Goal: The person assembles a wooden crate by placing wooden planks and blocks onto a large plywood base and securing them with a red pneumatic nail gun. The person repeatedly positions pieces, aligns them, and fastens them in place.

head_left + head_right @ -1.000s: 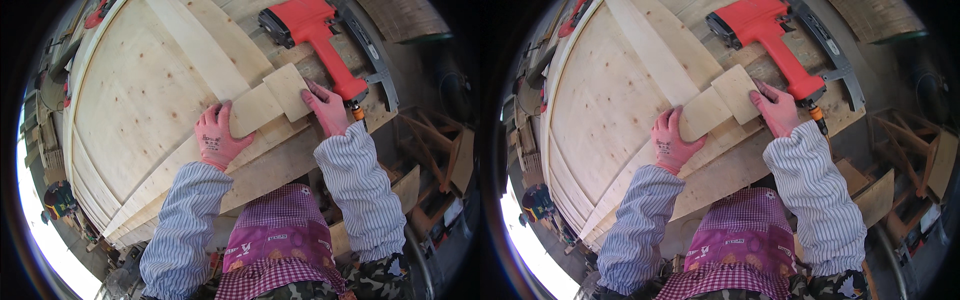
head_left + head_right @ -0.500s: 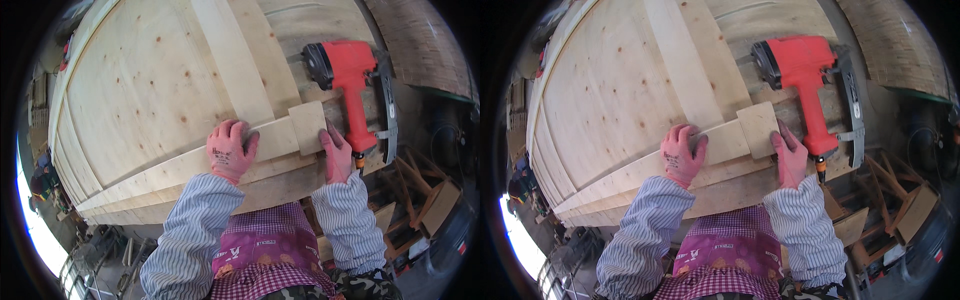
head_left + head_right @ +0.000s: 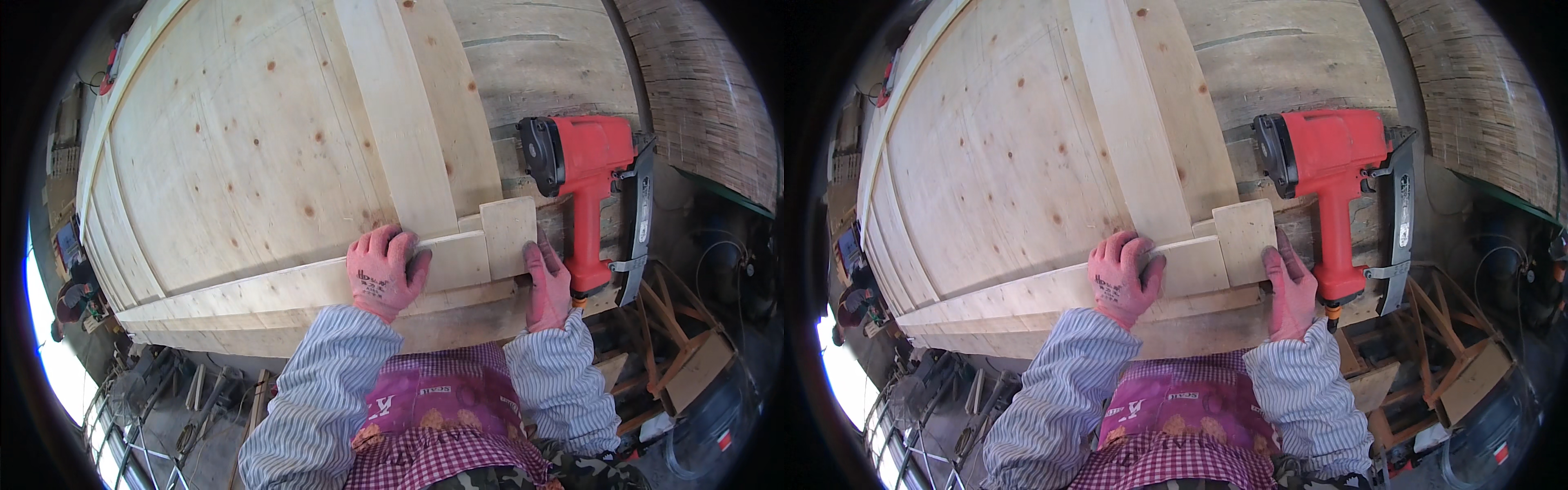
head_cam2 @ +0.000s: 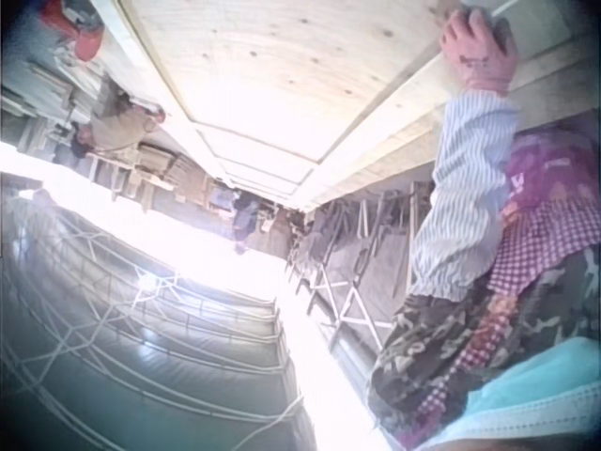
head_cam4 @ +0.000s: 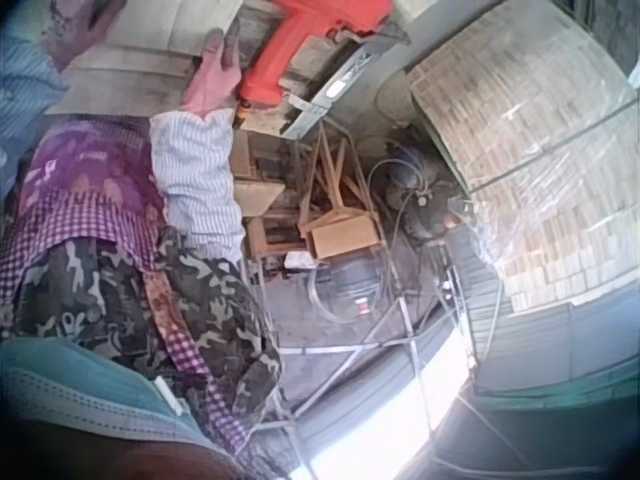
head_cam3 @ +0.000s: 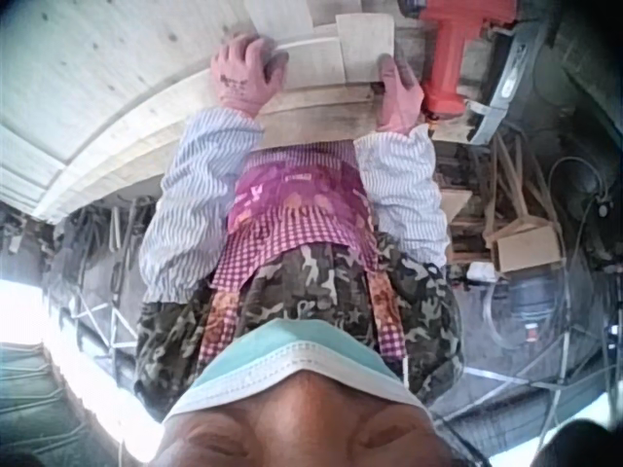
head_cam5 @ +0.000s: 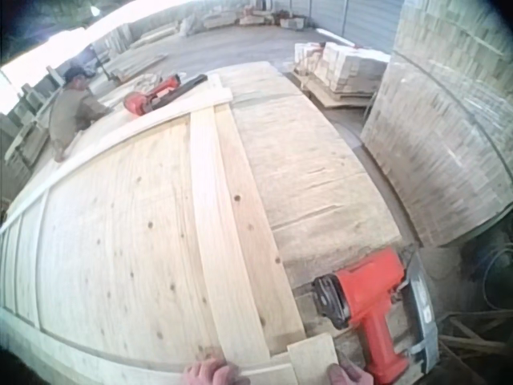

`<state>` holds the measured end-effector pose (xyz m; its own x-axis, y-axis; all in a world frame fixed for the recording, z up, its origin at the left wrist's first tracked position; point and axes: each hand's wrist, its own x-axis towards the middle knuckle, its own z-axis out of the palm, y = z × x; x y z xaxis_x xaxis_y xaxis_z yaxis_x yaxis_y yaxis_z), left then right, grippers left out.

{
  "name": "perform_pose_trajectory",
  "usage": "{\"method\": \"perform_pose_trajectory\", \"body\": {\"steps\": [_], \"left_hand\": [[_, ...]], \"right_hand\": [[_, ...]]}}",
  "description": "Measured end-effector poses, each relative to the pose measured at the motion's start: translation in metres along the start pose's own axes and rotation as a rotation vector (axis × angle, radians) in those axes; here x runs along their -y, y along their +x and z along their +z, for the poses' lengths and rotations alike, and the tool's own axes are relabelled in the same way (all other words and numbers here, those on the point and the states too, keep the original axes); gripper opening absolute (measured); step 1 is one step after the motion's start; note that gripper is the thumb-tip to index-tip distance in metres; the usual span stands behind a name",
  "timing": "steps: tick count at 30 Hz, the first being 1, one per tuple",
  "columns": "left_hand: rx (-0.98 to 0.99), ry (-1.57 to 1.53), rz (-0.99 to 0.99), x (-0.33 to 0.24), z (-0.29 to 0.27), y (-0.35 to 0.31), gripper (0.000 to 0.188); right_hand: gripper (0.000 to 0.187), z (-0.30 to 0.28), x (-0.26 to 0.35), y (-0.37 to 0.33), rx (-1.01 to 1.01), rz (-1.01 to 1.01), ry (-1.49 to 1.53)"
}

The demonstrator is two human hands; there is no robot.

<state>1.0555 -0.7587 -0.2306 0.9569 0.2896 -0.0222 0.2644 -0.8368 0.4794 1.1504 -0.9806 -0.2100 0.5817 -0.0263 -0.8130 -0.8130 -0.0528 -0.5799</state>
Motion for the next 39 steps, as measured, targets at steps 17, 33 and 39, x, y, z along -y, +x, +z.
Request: {"method": "perform_pose_trajectory", "body": {"steps": [17, 33, 39], "left_hand": [[0.023, 0.138, -0.006, -0.005, 0.001, -0.001, 0.031], [0.002, 0.175, 0.004, 0.002, 0.013, -0.002, 0.032], [-0.121, 0.050, 0.063, 0.010, 0.017, -0.002, 0.030]], "right_hand": [[0.050, -0.009, -0.004, 0.005, 0.125, -0.294, -0.145], [0.045, -0.011, -0.026, 0.023, 0.095, -0.554, -0.177], [0.050, -0.016, -0.031, 0.036, 0.215, -0.590, -0.263]]}}
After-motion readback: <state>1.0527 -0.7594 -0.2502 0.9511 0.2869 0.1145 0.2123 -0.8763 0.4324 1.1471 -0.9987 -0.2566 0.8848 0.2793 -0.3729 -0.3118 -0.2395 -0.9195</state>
